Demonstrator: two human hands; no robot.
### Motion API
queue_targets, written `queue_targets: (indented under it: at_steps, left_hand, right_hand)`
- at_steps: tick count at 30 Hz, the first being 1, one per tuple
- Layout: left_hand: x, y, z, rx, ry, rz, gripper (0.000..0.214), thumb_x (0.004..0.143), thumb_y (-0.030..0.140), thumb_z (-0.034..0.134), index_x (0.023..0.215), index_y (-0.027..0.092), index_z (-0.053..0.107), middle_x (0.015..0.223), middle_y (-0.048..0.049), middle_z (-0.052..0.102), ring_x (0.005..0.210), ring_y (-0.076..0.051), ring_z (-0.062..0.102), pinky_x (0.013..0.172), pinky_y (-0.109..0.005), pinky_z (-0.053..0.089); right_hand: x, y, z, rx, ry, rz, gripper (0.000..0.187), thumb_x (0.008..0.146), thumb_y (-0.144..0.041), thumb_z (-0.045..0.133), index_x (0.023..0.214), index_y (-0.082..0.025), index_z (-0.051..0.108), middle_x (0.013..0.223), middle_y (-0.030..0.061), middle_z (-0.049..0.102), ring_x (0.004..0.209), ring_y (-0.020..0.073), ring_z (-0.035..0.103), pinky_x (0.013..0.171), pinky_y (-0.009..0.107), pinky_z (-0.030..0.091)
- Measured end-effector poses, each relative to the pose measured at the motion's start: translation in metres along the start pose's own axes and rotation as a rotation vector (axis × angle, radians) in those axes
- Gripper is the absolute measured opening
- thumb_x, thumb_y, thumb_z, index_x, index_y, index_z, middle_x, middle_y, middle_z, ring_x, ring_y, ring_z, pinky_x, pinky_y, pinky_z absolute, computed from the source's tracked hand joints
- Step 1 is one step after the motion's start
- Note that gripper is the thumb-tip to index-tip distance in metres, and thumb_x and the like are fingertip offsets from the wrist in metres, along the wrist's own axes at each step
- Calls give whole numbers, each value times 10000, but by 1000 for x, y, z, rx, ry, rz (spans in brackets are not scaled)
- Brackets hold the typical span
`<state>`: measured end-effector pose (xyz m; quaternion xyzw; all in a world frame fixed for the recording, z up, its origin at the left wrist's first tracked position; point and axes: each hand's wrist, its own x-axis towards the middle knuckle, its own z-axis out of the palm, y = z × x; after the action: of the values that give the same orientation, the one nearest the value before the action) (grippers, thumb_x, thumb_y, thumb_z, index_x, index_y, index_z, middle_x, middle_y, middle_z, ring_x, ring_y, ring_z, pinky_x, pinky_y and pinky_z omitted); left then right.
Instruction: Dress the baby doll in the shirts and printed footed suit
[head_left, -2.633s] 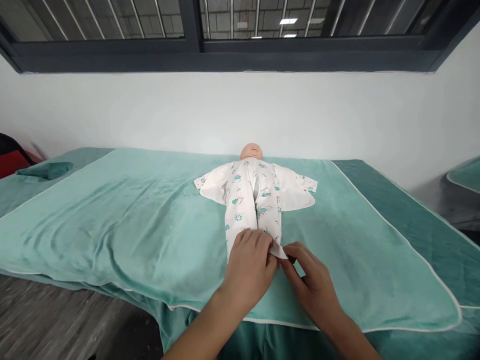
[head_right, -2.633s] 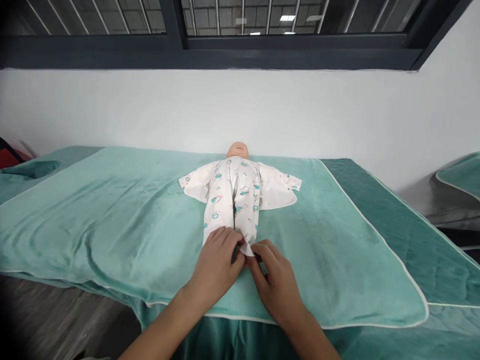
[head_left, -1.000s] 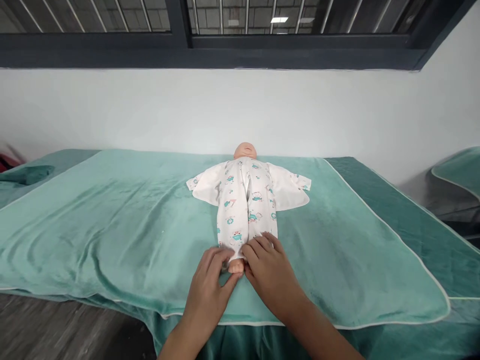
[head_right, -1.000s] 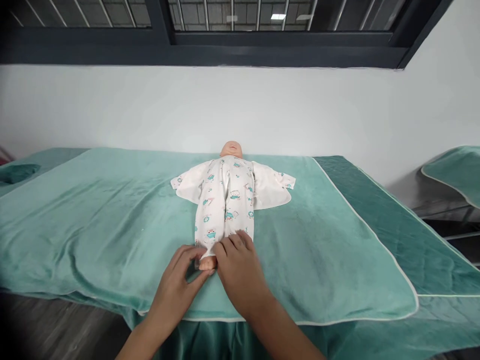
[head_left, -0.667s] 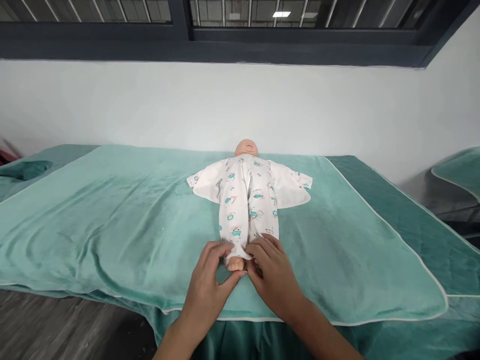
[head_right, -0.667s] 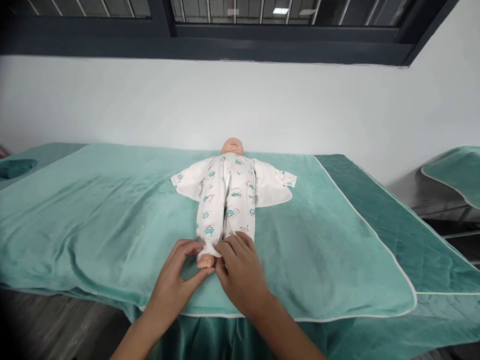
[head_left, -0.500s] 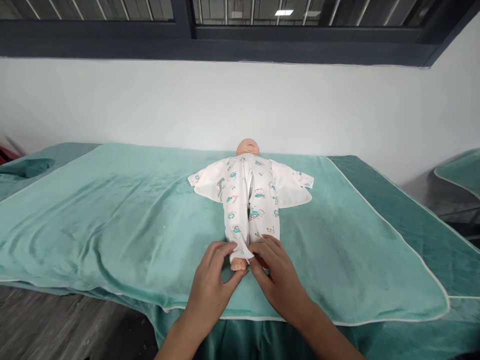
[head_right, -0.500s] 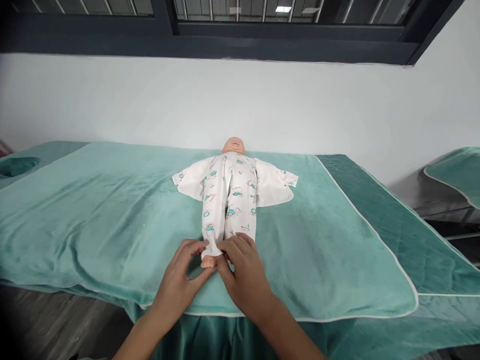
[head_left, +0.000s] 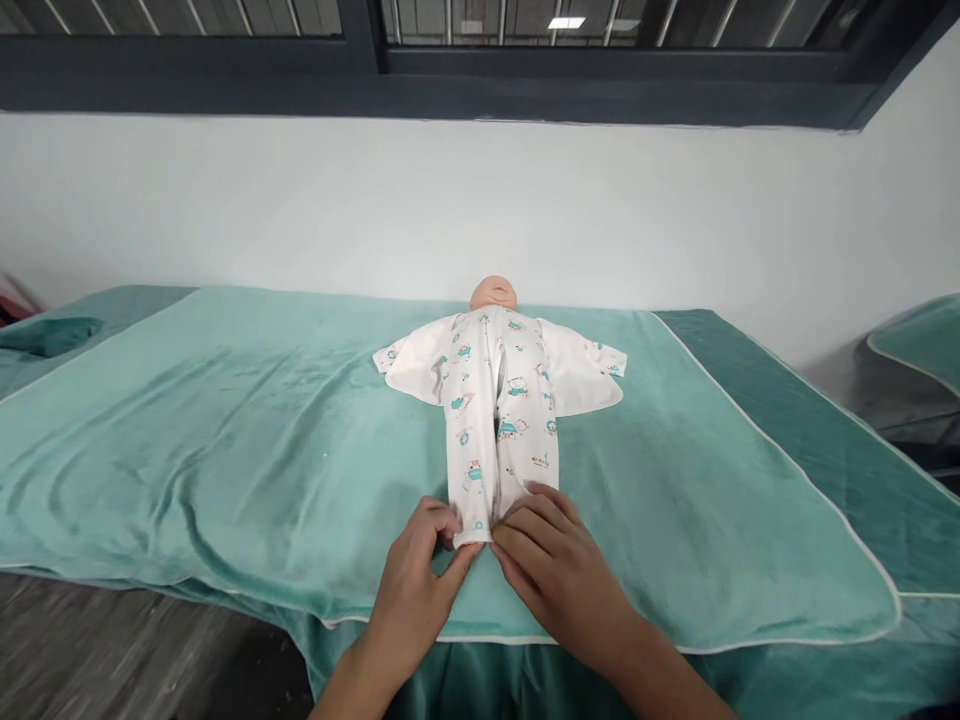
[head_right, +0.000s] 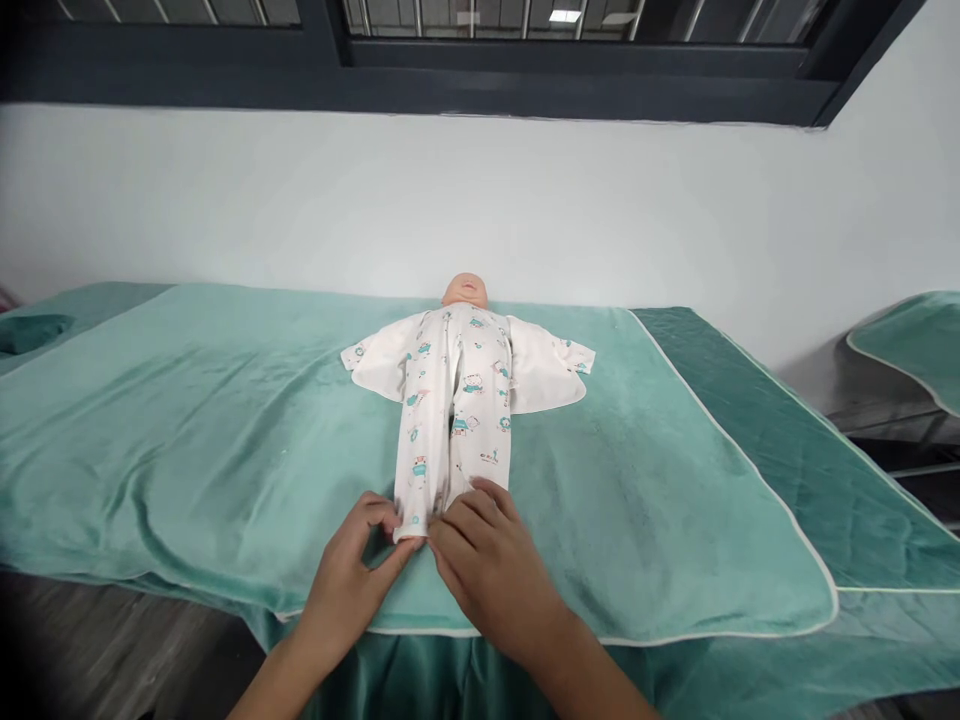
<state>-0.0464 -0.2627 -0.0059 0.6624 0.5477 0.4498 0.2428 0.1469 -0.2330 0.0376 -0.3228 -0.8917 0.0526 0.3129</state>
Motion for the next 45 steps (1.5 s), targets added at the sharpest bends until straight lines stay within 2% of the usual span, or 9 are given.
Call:
queue_targets:
  at_steps: [5, 9, 12, 17, 24, 30, 34, 40, 45]
  left_hand:
    - [7, -17, -11, -179, -10, -41, 184, 918, 319, 625, 837, 221, 491, 830, 3, 526, 788, -149, 548, 728, -273, 466]
    - [48, -37, -19, -30, 117, -134, 150, 964, 361, 522, 983, 222, 576, 913, -31, 622, 839, -188, 589, 778, -332, 507]
    - [89, -49, -17, 324, 79, 47, 215, 943, 277, 516, 1100, 198, 640, 1148, -94, 668, 1142, -285, 564, 1006, -459, 470]
    - [143, -59, -5, 622, -48, 284, 339, 922, 197, 500, 1214, 195, 674, 1341, -109, 639, 1423, -334, 401, 1231, -561, 238]
    - [188, -59, 11, 425, -160, 300, 329, 878, 203, 544, 1168, 202, 700, 1315, -108, 667, 1259, -288, 581, 1170, -457, 380]
    - [205, -53, 25, 391, -181, 116, 220, 846, 237, 546, 948, 133, 712, 1041, -166, 735, 940, -316, 692, 838, -427, 565]
    - [202, -54, 24, 385, -168, 83, 292, 864, 286, 536, 1075, 150, 688, 1162, -168, 714, 1027, -347, 679, 854, -453, 560]
    - [200, -51, 20, 335, -243, 148, 398, 808, 316, 639, 1185, 190, 658, 1316, -135, 659, 1196, -348, 611, 1004, -444, 512]
    - [197, -49, 21, 416, -149, 139, 300, 849, 273, 583, 1119, 178, 676, 1189, -150, 695, 1107, -331, 640, 933, -431, 519]
  right_hand:
    - [5, 4, -23, 225, 26, -18, 119, 947, -141, 591, 1031, -212, 636, 901, 19, 699, 917, 178, 612, 931, 379, 502]
    - [9, 43, -27, 218, 135, 128, 124, 968, -147, 536, 1001, -223, 628, 965, 47, 691, 924, 185, 635, 824, 345, 536]
    - [12, 96, -14, -22, 250, 292, 218, 960, -123, 470, 1072, -207, 638, 1069, 100, 682, 1020, 239, 630, 873, 417, 543]
    - [22, 156, 6, -178, 133, 240, 386, 921, -107, 452, 1265, -163, 619, 1320, 164, 616, 1290, 315, 518, 1076, 550, 455]
    - [48, 163, 9, -70, -61, 46, 356, 939, -241, 558, 1279, -210, 661, 1367, 130, 631, 1281, 304, 554, 1111, 520, 427]
    - [63, 165, 18, 72, -9, 223, 408, 953, -334, 545, 1341, -234, 624, 1379, 94, 636, 1258, 288, 588, 1032, 451, 509]
    - [61, 169, 21, 71, -6, 325, 467, 916, -297, 566, 1376, -220, 596, 1425, 122, 597, 1262, 305, 592, 1022, 446, 514]
    - [51, 172, 15, 72, -19, 254, 271, 867, -225, 581, 1088, -183, 732, 1168, 139, 731, 1040, 299, 696, 892, 418, 561]
    - [49, 168, 11, 97, 36, 199, 273, 855, -198, 570, 1068, -189, 740, 1098, 125, 742, 952, 287, 714, 813, 397, 572]
